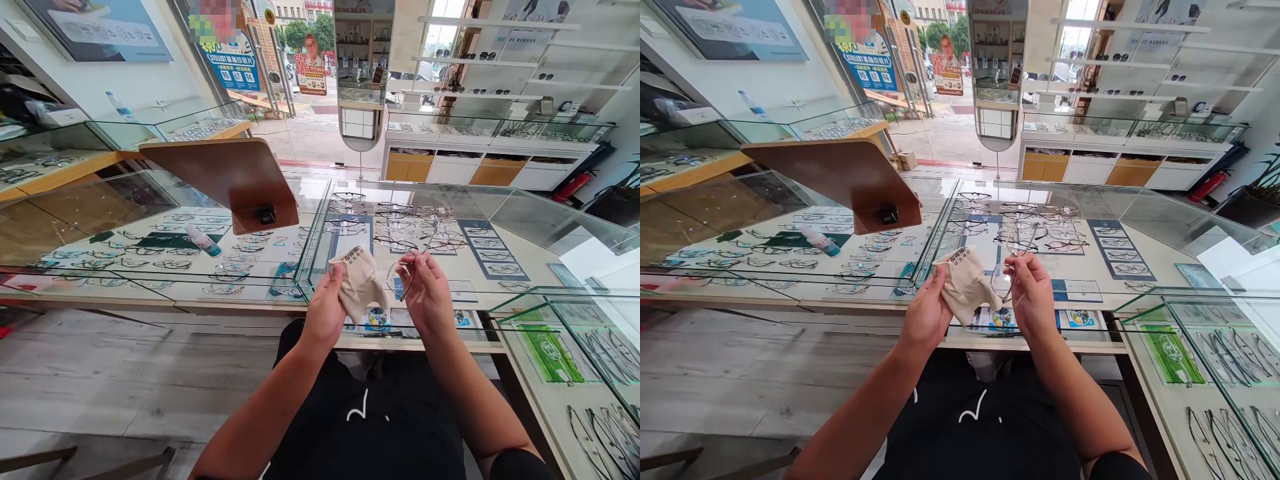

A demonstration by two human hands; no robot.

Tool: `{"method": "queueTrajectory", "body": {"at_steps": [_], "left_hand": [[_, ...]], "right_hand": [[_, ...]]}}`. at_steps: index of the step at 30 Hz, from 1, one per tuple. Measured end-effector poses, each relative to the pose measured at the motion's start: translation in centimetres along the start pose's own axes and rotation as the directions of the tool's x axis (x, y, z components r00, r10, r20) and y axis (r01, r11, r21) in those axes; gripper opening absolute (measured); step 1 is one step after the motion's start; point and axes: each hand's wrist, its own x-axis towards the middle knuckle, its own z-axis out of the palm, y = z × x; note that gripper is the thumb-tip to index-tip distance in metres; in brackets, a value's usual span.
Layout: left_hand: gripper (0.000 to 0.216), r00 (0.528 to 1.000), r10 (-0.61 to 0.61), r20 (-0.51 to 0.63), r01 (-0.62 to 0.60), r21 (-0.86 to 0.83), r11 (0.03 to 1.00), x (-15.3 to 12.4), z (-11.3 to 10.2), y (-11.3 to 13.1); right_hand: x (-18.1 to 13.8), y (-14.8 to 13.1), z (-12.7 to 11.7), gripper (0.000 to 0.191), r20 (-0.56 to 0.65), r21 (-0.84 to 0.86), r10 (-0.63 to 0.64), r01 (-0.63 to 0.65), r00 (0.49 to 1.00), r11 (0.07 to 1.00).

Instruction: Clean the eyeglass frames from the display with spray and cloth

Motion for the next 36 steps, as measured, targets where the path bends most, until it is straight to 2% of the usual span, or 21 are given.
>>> {"method": "queueTrajectory", "body": {"at_steps": [3,5,6,7,9,10,11,13,17,27,30,32,33,34,36], "left_hand": [[0.061,0.986,0.166,0.007,-0.166,0.129,0.978,-1.3,1.0,-0.5],[0.058,0.942,0.303,0.142,-0.334,0.316,0.888,-2.1,1.5,-1.3],[0.057,0.894,0.362,0.264,-0.443,0.411,0.797,-2.4,1.6,-1.8],[0.056,0.825,0.397,0.403,-0.559,0.483,0.674,-2.6,1.6,-2.3],[0.06,0.661,0.394,0.639,-0.749,0.533,0.394,-2.8,1.5,-3.2],[0.065,0.598,0.376,0.708,-0.801,0.533,0.271,-2.7,1.4,-3.5],[0.069,0.556,0.365,0.747,-0.829,0.533,0.172,-2.6,1.3,-3.8],[0.075,0.529,0.35,0.773,-0.835,0.548,0.05,-2.4,1.2,-4.0],[0.077,0.5,0.338,0.797,-0.838,0.544,-0.043,-2.2,1.0,-4.0],[0.075,0.451,0.316,0.835,-0.863,0.498,-0.085,-2.2,0.8,-3.8],[0.068,0.44,0.319,0.84,-0.879,0.476,-0.04,-2.5,0.6,-3.5],[0.057,0.44,0.346,0.829,-0.891,0.449,0.059,-2.7,0.6,-2.8],[0.05,0.466,0.356,0.81,-0.884,0.446,0.141,-2.8,0.5,-2.4],[0.044,0.516,0.355,0.779,-0.856,0.456,0.243,-2.8,0.4,-1.9],[0.039,0.679,0.305,0.668,-0.717,0.514,0.471,-2.7,0.2,-0.9]], "right_hand": [[-0.4,0.8,0.4,0.039,-0.017,-0.023,-0.018,0.018,1.0,1.0],[-0.7,1.4,0.6,0.04,-0.02,-0.054,-0.033,0.032,0.999,0.998],[-0.9,1.7,0.7,0.04,-0.018,-0.066,-0.038,0.036,0.999,0.997],[-1.0,1.9,0.8,0.041,-0.016,-0.074,-0.041,0.039,0.999,0.996],[-1.4,2.3,0.9,0.041,-0.028,-0.079,-0.048,0.045,0.998,0.996],[-1.5,2.3,0.9,0.04,-0.042,-0.079,-0.054,0.05,0.998,0.996],[-1.6,2.4,0.9,0.04,-0.058,-0.083,-0.061,0.056,0.996,0.995],[-1.7,2.4,0.9,0.04,-0.086,-0.099,-0.075,0.067,0.993,0.993],[-1.6,2.3,0.8,0.042,-0.095,-0.107,-0.068,0.058,0.993,0.993],[-1.1,2.0,1.0,0.045,-0.112,-0.07,-0.05,0.043,0.992,0.997],[-0.5,2.0,0.8,0.047,-0.128,-0.046,-0.047,0.041,0.991,0.998],[0.1,1.9,0.6,0.048,-0.149,-0.037,-0.041,0.036,0.988,0.999],[0.4,1.8,0.4,0.048,-0.158,-0.038,-0.045,0.04,0.986,0.998],[0.7,1.8,0.3,0.048,-0.162,-0.043,-0.053,0.046,0.985,0.998],[1.1,1.6,0.1,0.048,-0.157,-0.053,-0.064,0.057,0.985,0.997]]}}
